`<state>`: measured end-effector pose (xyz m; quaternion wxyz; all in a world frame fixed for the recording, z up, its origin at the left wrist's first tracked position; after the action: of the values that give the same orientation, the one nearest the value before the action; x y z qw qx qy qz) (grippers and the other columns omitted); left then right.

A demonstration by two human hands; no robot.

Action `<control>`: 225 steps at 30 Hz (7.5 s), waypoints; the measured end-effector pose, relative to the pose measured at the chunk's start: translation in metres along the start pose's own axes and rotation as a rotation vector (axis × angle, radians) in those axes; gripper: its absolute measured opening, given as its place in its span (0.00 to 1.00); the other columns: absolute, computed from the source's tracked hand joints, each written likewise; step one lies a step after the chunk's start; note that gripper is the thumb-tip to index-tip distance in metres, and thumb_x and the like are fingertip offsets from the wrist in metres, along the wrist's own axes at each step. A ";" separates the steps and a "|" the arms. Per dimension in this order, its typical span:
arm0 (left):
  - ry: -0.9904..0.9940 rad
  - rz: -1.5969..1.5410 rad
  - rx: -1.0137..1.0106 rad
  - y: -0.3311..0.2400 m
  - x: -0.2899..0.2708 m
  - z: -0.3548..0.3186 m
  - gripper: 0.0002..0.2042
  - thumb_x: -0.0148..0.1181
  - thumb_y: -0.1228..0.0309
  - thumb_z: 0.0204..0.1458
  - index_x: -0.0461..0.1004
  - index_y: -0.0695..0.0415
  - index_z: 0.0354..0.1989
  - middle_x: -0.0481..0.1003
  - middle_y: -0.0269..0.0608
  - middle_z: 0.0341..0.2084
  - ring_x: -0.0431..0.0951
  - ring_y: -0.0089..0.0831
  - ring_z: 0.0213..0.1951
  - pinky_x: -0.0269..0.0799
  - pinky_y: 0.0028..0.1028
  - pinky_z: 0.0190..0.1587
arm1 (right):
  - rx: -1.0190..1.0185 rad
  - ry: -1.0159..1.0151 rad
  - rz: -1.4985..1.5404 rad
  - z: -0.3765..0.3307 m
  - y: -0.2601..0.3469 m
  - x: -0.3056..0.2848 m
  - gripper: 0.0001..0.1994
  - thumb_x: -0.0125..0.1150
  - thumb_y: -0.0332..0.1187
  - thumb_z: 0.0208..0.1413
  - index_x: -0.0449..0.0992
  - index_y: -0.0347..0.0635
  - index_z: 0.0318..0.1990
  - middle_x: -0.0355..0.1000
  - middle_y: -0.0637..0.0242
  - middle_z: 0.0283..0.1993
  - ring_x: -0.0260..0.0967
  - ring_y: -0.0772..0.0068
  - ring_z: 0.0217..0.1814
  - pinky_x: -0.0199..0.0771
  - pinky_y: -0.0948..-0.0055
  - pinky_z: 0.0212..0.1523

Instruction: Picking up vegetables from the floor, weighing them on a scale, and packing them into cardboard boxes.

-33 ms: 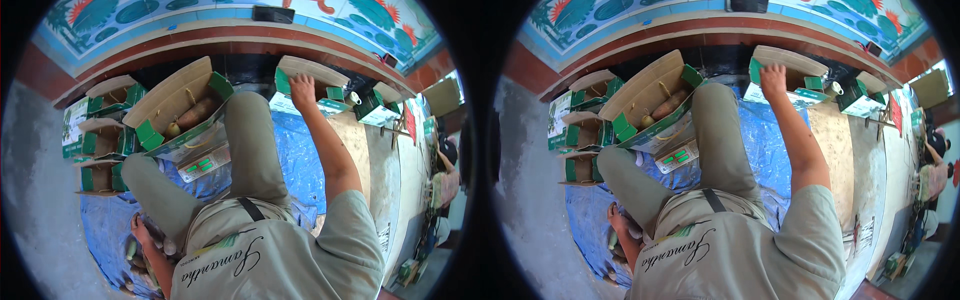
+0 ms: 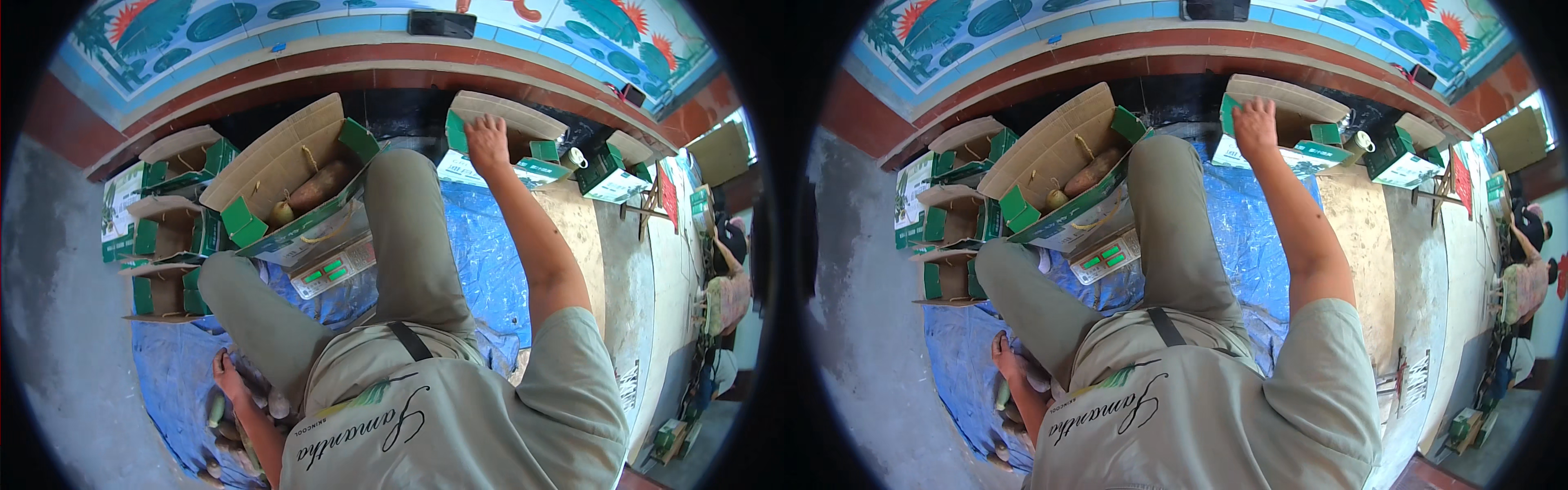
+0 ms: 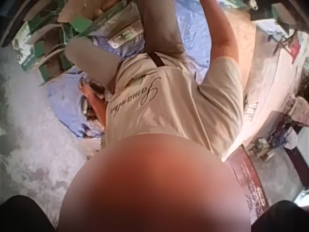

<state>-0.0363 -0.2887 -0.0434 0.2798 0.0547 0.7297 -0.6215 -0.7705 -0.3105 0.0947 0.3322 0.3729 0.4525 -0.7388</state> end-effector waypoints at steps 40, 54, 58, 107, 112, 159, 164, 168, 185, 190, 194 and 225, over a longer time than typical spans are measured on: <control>-0.070 0.084 0.061 -0.086 -0.023 0.000 0.12 0.49 0.75 0.54 0.72 0.65 0.44 0.74 0.41 0.42 0.71 0.28 0.45 0.64 0.26 0.50 | -1.310 -0.684 0.030 -0.099 0.294 -0.461 0.19 0.56 0.44 0.46 0.78 0.41 0.41 0.73 0.53 0.38 0.66 0.52 0.45 0.46 0.37 0.58; -0.025 0.007 0.428 -0.251 0.017 -0.006 0.13 0.48 0.77 0.53 0.71 0.65 0.46 0.71 0.46 0.48 0.70 0.33 0.50 0.62 0.30 0.55 | -0.878 -0.727 0.451 0.051 0.301 -0.307 0.05 0.54 0.34 0.43 0.75 0.46 0.26 0.70 0.68 0.29 0.65 0.68 0.39 0.50 0.58 0.60; 0.156 0.028 0.605 -0.304 0.071 0.001 0.14 0.52 0.76 0.50 0.70 0.64 0.47 0.70 0.47 0.49 0.69 0.36 0.52 0.60 0.31 0.57 | -0.736 -0.656 0.403 0.098 0.298 -0.238 0.10 0.52 0.34 0.47 0.74 0.43 0.37 0.69 0.65 0.38 0.63 0.64 0.48 0.47 0.54 0.62; 1.001 0.552 1.655 -0.368 0.334 -0.218 0.03 0.56 0.72 0.36 0.71 0.55 0.16 0.73 0.40 0.18 0.75 0.39 0.26 0.71 0.35 0.29 | 0.085 -0.078 0.674 -0.091 -0.015 -0.075 0.08 0.61 0.34 0.44 0.70 0.41 0.22 0.67 0.60 0.26 0.69 0.55 0.33 0.69 0.59 0.32; 1.325 0.560 1.769 -0.327 0.373 -0.322 0.03 0.55 0.73 0.35 0.73 0.55 0.16 0.75 0.41 0.19 0.77 0.40 0.26 0.73 0.37 0.27 | 0.191 0.102 0.542 -0.190 -0.102 -0.049 0.05 0.60 0.32 0.45 0.71 0.42 0.24 0.69 0.60 0.27 0.69 0.55 0.32 0.70 0.59 0.31; -0.027 0.529 0.985 -0.334 0.204 0.057 0.17 0.57 0.63 0.48 0.72 0.59 0.45 0.70 0.47 0.48 0.68 0.44 0.50 0.59 0.40 0.55 | -0.035 1.113 0.163 -0.286 0.101 0.222 0.13 0.50 0.36 0.50 0.78 0.48 0.41 0.74 0.59 0.47 0.70 0.59 0.51 0.63 0.63 0.52; -0.013 0.539 1.012 -0.335 0.211 0.057 0.16 0.57 0.64 0.49 0.72 0.59 0.44 0.70 0.47 0.47 0.68 0.44 0.51 0.59 0.40 0.55 | -0.123 1.042 0.177 -0.301 0.084 0.218 0.12 0.50 0.33 0.49 0.79 0.49 0.38 0.73 0.61 0.45 0.68 0.62 0.52 0.61 0.65 0.53; -0.011 0.538 1.007 -0.330 0.209 0.062 0.16 0.57 0.64 0.49 0.72 0.58 0.44 0.71 0.47 0.47 0.68 0.44 0.52 0.60 0.39 0.55 | -0.160 0.993 0.264 -0.316 0.067 0.216 0.12 0.53 0.32 0.45 0.79 0.48 0.36 0.73 0.62 0.43 0.67 0.63 0.53 0.61 0.65 0.52; 0.033 0.490 1.025 -0.335 0.213 0.059 0.14 0.57 0.67 0.49 0.73 0.59 0.42 0.73 0.47 0.44 0.69 0.44 0.51 0.62 0.37 0.55 | 0.203 1.565 0.295 -0.536 -0.059 0.226 0.14 0.56 0.38 0.45 0.79 0.49 0.39 0.73 0.57 0.48 0.69 0.58 0.52 0.70 0.63 0.52; 0.002 0.425 1.021 -0.334 0.200 0.060 0.13 0.57 0.68 0.48 0.73 0.60 0.41 0.74 0.47 0.42 0.70 0.44 0.50 0.63 0.37 0.54 | 0.465 0.681 0.234 -0.371 -0.106 0.200 0.24 0.56 0.44 0.51 0.66 0.43 0.54 0.68 0.50 0.51 0.64 0.48 0.54 0.64 0.55 0.54; -0.026 0.411 0.985 -0.331 0.189 0.060 0.12 0.56 0.67 0.51 0.74 0.59 0.42 0.73 0.46 0.44 0.70 0.43 0.51 0.63 0.35 0.54 | 0.346 0.006 0.274 -0.185 -0.098 0.074 0.25 0.59 0.33 0.49 0.62 0.41 0.56 0.62 0.56 0.58 0.58 0.51 0.59 0.59 0.56 0.58; -0.039 0.210 0.888 -0.316 0.166 0.076 0.10 0.55 0.65 0.49 0.76 0.60 0.31 0.76 0.47 0.34 0.73 0.45 0.41 0.67 0.37 0.45 | 0.018 0.316 0.195 -0.023 -0.077 0.036 0.06 0.52 0.35 0.54 0.73 0.45 0.34 0.73 0.53 0.30 0.72 0.49 0.34 0.70 0.54 0.33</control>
<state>-0.2841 -0.4738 0.1489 0.3044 0.2311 0.3775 -0.8434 -0.8469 -0.2667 0.0894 0.3236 0.5292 0.4544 -0.6394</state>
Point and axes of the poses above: each hand's wrist, its own z-axis towards the middle knuckle, its own x-axis out of the palm, y = z × x, the point moved 8 cm from there along z, towards the middle knuckle
